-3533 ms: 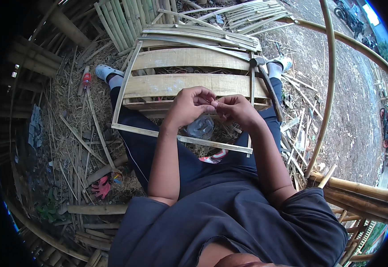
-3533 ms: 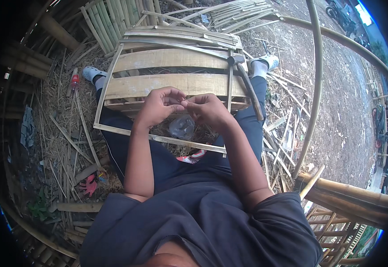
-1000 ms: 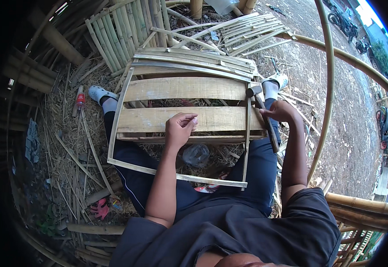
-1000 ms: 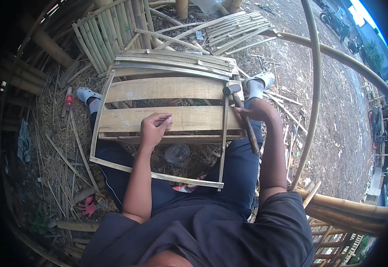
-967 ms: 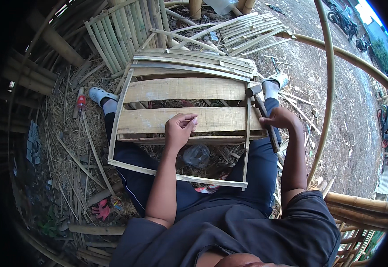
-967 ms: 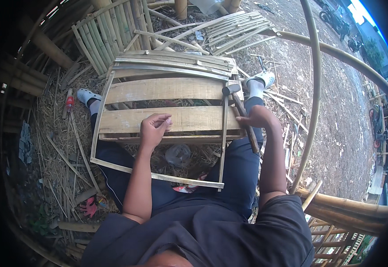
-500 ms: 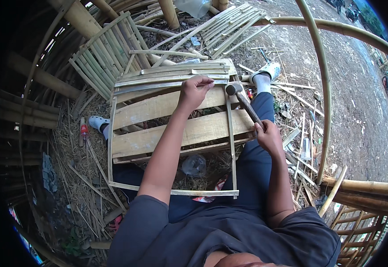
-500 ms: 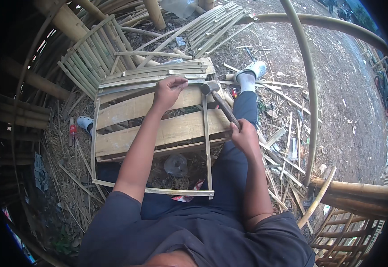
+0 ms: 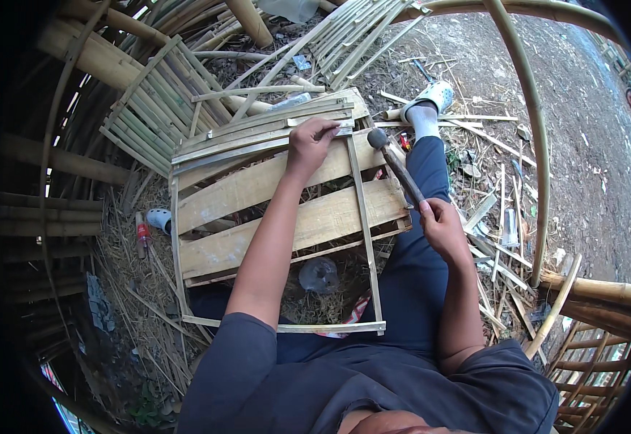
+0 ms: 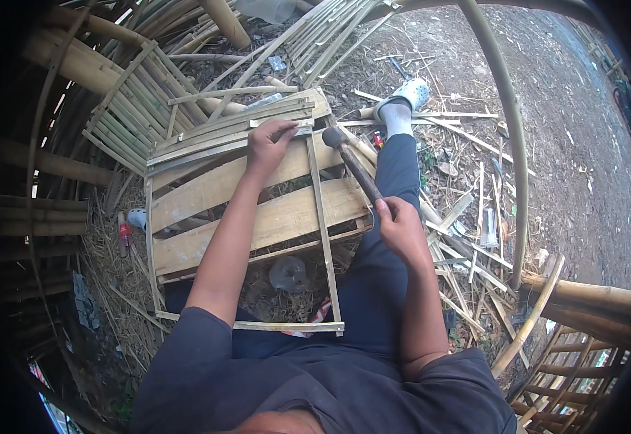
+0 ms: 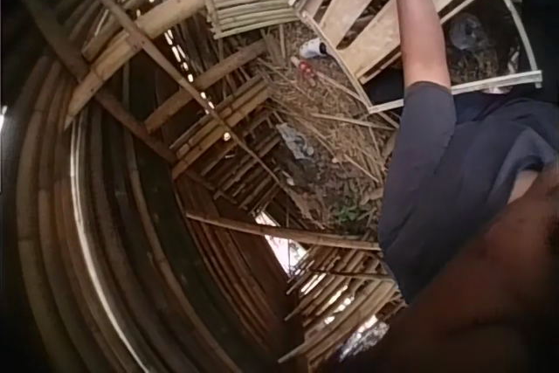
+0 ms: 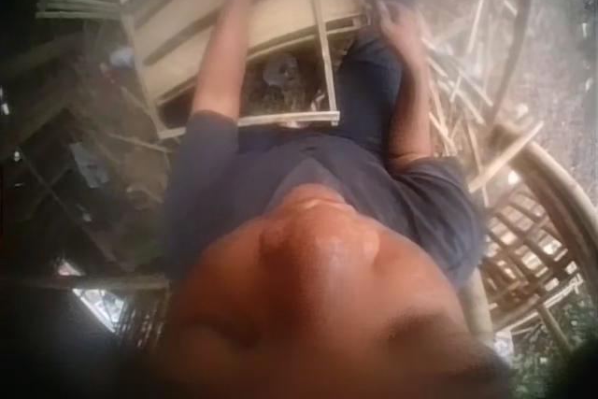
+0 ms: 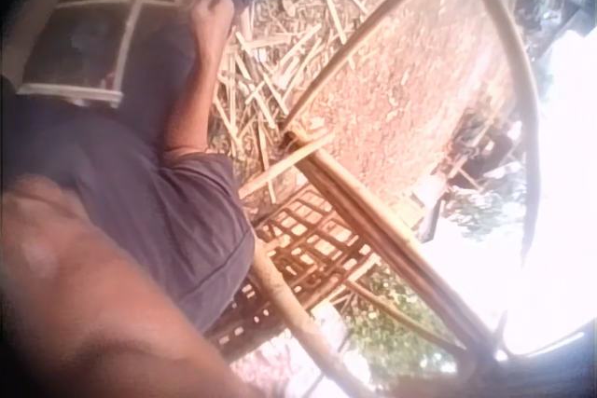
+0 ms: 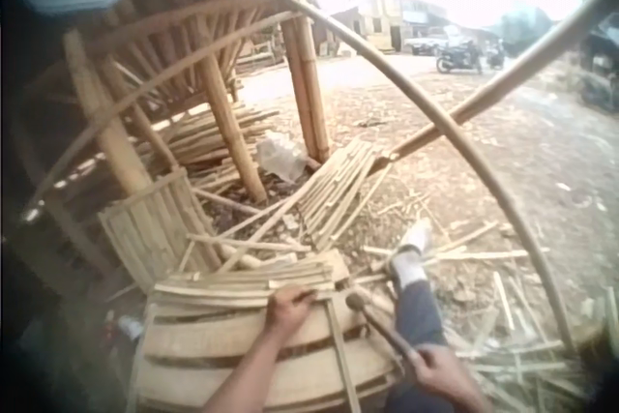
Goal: The person nails thin wooden slats onto a frame using a hammer to construct a wooden crate, then retrieves additional nails from a small plastic bag to continue securing the wood.
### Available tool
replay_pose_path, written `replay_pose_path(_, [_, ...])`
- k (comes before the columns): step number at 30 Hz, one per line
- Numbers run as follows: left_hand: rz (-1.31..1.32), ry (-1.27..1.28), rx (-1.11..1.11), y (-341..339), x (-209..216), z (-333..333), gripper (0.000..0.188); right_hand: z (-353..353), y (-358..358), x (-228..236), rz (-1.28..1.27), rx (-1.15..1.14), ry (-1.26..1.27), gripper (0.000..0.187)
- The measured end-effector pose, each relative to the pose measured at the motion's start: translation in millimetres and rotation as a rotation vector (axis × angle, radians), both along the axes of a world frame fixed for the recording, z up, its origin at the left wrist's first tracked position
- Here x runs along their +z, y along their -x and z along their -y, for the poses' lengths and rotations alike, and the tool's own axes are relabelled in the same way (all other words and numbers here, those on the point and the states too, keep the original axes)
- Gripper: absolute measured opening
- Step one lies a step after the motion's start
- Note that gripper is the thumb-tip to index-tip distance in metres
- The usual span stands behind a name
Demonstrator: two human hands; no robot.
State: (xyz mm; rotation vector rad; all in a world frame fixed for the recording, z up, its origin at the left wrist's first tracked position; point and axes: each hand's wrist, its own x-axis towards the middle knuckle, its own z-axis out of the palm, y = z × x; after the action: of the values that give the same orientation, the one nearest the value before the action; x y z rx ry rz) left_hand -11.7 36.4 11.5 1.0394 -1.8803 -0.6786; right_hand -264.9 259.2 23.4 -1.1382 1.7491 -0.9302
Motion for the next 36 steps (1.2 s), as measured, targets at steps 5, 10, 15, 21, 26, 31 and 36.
replay_pose_path(5, [0.016, -0.009, 0.010, 3, -3, 4, 0.016, 0, -1, -1, 0.073, 0.014, 0.019, 0.027])
replay_pose_path(10, [-0.028, -0.055, -0.013, 8, -3, 5, 0.018, -2, -4, 7, 0.102, 0.008, 0.008, 0.026])
replay_pose_path(15, [-0.003, -0.057, -0.041, 10, -2, 10, 0.018, -5, -3, 18, 0.157, -0.061, -0.087, 0.033])
replay_pose_path(21, [-0.016, -0.113, -0.013, 11, -6, 11, 0.016, -5, -4, 23, 0.197, -0.083, -0.097, 0.032])
replay_pose_path(26, [-0.046, -0.263, -0.007, 13, -3, 10, 0.023, -2, -7, 26, 0.202, -0.063, -0.107, 0.034])
replay_pose_path(31, [-0.011, -0.069, -0.034, 14, -7, 8, 0.028, 11, -13, 54, 0.196, -0.046, -0.214, 0.038])
replay_pose_path(36, [-0.088, 0.105, 0.053, 11, -19, 14, 0.026, 22, -15, 47, 0.171, 0.001, -0.059, 0.038])
